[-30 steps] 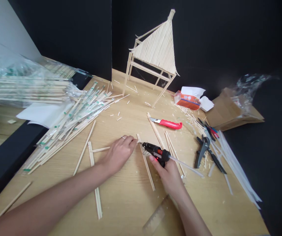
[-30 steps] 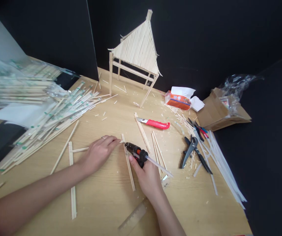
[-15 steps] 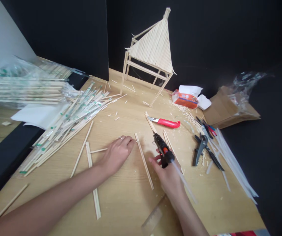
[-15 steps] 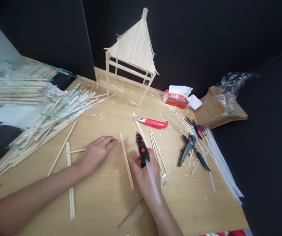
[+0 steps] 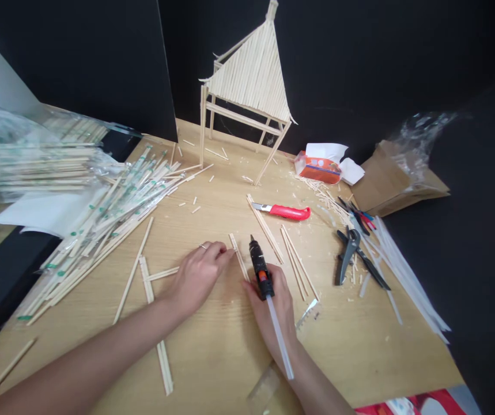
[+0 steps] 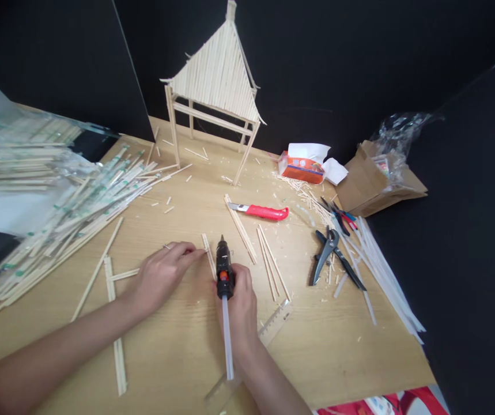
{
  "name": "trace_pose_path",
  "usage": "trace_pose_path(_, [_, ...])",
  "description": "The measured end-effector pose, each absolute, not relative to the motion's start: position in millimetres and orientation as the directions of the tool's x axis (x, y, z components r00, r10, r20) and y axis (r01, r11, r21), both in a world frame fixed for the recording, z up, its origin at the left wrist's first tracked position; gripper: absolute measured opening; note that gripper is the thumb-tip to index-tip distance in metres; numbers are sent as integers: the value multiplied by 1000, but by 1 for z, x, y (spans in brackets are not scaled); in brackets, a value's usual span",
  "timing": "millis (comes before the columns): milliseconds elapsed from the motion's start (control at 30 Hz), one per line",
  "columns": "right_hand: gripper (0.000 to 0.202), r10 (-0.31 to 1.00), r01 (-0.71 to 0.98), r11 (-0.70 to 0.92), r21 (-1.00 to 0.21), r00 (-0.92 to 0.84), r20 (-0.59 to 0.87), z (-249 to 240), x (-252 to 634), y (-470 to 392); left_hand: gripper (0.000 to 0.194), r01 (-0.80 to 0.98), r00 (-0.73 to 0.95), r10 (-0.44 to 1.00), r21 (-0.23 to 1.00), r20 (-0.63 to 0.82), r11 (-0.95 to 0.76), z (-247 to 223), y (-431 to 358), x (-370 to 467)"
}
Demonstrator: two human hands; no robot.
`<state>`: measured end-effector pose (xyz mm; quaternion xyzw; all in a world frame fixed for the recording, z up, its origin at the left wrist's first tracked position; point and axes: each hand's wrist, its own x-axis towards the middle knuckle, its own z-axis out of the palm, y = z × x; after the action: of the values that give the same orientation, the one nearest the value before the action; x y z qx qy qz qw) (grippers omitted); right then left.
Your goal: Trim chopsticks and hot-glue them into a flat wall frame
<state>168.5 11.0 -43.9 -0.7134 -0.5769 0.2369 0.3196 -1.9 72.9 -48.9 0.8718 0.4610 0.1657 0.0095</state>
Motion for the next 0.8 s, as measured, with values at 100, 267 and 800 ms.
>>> trace_pose_path(100, [26, 968, 637, -166, -753, 251, -1, -45, 168, 11, 35, 796, 527, 799, 162, 290, -583, -50, 73, -3])
trace_pose_path(267, [25, 967, 613, -173, -771, 253, -15, -50, 170, 11, 33, 785, 546, 781, 141, 303, -603, -52, 73, -2])
trace_pose_path(800, [26, 961, 578, -223, -785, 264, -78, -52, 172, 12, 31, 757, 574, 734, 106, 364, -645, -57, 74, -2])
